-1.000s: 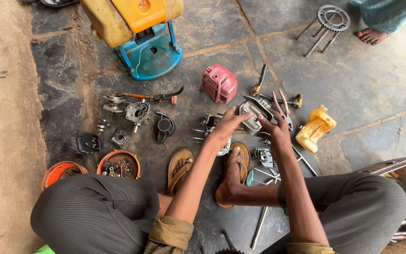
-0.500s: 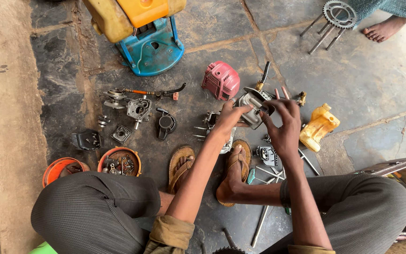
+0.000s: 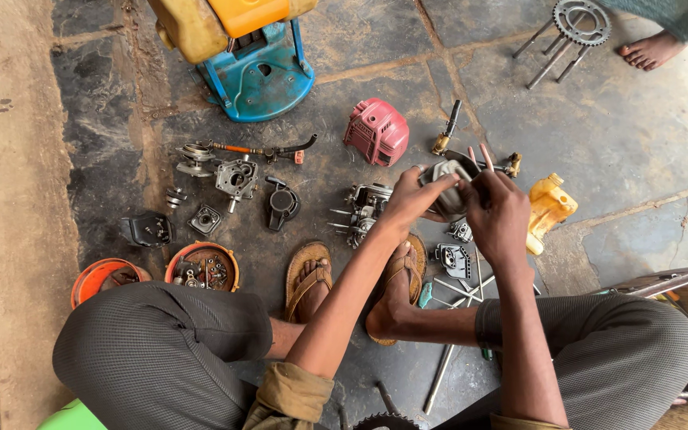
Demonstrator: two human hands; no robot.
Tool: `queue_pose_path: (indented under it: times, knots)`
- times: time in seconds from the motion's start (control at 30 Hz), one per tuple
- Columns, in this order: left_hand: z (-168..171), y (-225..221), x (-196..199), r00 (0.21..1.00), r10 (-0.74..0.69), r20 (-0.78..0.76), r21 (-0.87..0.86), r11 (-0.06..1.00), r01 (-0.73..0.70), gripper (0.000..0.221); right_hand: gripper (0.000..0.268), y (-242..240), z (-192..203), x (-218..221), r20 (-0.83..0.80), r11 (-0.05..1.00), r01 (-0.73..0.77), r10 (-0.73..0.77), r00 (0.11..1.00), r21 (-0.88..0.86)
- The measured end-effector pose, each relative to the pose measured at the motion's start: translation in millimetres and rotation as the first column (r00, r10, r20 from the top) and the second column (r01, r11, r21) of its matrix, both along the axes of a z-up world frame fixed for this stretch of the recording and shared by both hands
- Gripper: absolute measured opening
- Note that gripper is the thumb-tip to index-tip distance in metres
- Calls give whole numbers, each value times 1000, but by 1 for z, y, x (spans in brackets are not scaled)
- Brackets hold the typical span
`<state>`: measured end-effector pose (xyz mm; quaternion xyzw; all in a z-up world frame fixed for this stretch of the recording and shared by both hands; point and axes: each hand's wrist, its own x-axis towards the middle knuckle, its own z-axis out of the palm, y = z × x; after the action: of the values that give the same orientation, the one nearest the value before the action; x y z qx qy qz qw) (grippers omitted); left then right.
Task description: The person sits on the floor and uses a screwdriver to remove screws from a small engine block. They detach a metal cover, set it aside, and continue unscrewing components from the engine.
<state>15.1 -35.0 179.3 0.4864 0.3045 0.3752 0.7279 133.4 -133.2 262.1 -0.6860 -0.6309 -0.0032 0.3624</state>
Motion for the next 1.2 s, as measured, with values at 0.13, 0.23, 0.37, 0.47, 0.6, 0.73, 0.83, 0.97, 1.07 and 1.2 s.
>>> queue_pose_path:
  times: [0.13,0.23,0.37,0.47,0.6,0.73,0.83,0.97,1.07,1.2]
  knots:
    - [10,-3,4,999,-32,34,-77,996,34,64,24,-2,3,3,79,999,21,-24,997,38]
    - [17,-3,0,988,-104,111,-88,990,114,92,19,2,4,10,101,993,118,-115,988,-26]
    - [24,-6,-2,973,-184,141,268,953,142,124,25,-4,9,24,17,980,192,-193,981,48]
    - [34,-15,6,982,-162,93,407,907,111,127,25,-7,18,32,-89,965,260,-259,962,8]
    - [52,-33,12,994,-66,88,420,907,23,113,22,-17,33,36,-263,979,196,-175,949,57]
    - [74,-44,12,993,113,40,619,777,-114,107,24,-28,46,31,-491,989,112,-52,870,93]
    - [88,-48,4,979,155,136,754,624,-204,115,21,-37,58,27,-509,989,70,4,861,127]
    - [100,-54,3,982,90,167,777,601,-187,112,31,-49,74,28,-556,986,2,91,826,164]
    - [106,-57,7,984,98,152,759,625,-180,113,29,-56,82,29,-609,978,-12,138,781,207]
    - [116,-58,1,986,39,159,763,629,-148,104,17,-61,91,22,-830,954,98,195,522,285]
